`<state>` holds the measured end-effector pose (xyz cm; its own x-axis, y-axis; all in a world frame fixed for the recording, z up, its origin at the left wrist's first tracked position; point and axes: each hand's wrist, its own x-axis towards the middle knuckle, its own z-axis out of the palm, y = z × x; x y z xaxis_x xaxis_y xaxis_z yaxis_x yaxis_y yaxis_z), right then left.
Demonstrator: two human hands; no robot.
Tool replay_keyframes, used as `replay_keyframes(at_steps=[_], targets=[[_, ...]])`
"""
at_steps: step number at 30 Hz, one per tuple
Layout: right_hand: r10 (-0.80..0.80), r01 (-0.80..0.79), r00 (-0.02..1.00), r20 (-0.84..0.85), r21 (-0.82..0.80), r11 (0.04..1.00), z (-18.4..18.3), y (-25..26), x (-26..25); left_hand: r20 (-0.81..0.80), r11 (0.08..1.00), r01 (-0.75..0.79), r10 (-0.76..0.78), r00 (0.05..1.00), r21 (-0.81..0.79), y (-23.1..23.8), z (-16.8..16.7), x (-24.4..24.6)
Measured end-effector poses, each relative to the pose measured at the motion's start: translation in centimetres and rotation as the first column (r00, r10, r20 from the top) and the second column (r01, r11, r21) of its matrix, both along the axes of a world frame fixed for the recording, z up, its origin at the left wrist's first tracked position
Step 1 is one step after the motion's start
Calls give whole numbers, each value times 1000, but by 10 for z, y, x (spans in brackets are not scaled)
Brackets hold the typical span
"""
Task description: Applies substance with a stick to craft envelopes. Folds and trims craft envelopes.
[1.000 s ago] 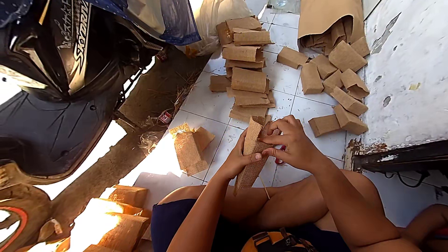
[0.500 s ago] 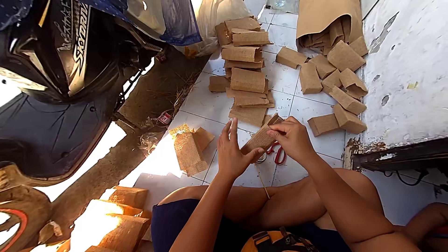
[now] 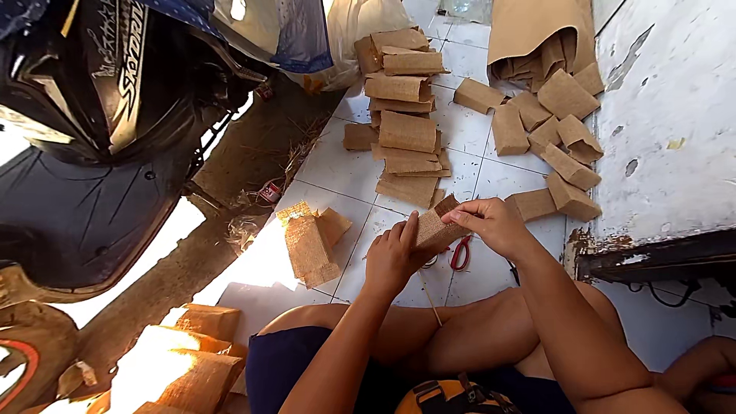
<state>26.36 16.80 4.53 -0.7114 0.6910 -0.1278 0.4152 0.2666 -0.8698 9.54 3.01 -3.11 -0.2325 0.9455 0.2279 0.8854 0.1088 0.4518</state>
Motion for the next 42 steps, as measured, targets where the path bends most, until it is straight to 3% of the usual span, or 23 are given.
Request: replay_keyframes(at_steps=[3, 5, 8, 15, 18, 20, 23, 25, 27, 33, 36, 39, 42], targets=[[68, -82, 993, -97, -143, 986, -1, 2, 2, 235, 996, 33, -13, 972, -83, 1, 1, -4], [77, -105, 987, -144, -199, 974, -2, 4, 4, 287, 996, 42, -17, 958, -81, 2, 3, -5], [97, -130, 983, -159, -215, 968, -2, 6, 7, 236, 995, 60, -39, 971, -85, 1, 6, -6], [206, -201, 978, 18, -160, 967, -8, 6, 3, 58, 989, 26, -18, 998, -146, -2, -3, -8], [219, -228, 974, -63, -235, 945, -15, 5, 2, 149, 983, 52, -26, 988, -174, 0, -4, -13], [158, -192, 974, -162, -229, 954, -12, 7, 4, 422, 968, 112, -7, 907, -225, 2, 0, -21], [48, -41, 952, -302, 29, 999, -2, 17, 9, 824, 945, 210, 95, 558, -251, 1, 2, -36], [83, -32, 935, -346, 150, 988, 3, 21, 15, 927, 934, 267, 137, 349, -238, -3, 6, -39], [143, -75, 925, -351, 198, 977, 2, 18, 16, 961, 936, 289, 134, 242, -203, -5, 9, -39], [61, 44, 896, -440, 224, 974, -6, 3, 6, 992, 946, 306, 75, 103, -103, -11, 9, -38], [59, 104, 890, -453, 326, 940, -8, 1, 2, 996, 943, 325, 55, 72, -75, -12, 9, -39], [64, 118, 926, -371, 447, 887, -6, -3, 0, 998, 948, 313, 53, 45, -64, -12, 8, -38], [141, 9, 963, -231, 548, 837, -5, -4, 1, 998, 955, 290, 52, 19, -56, -13, 8, -37]])
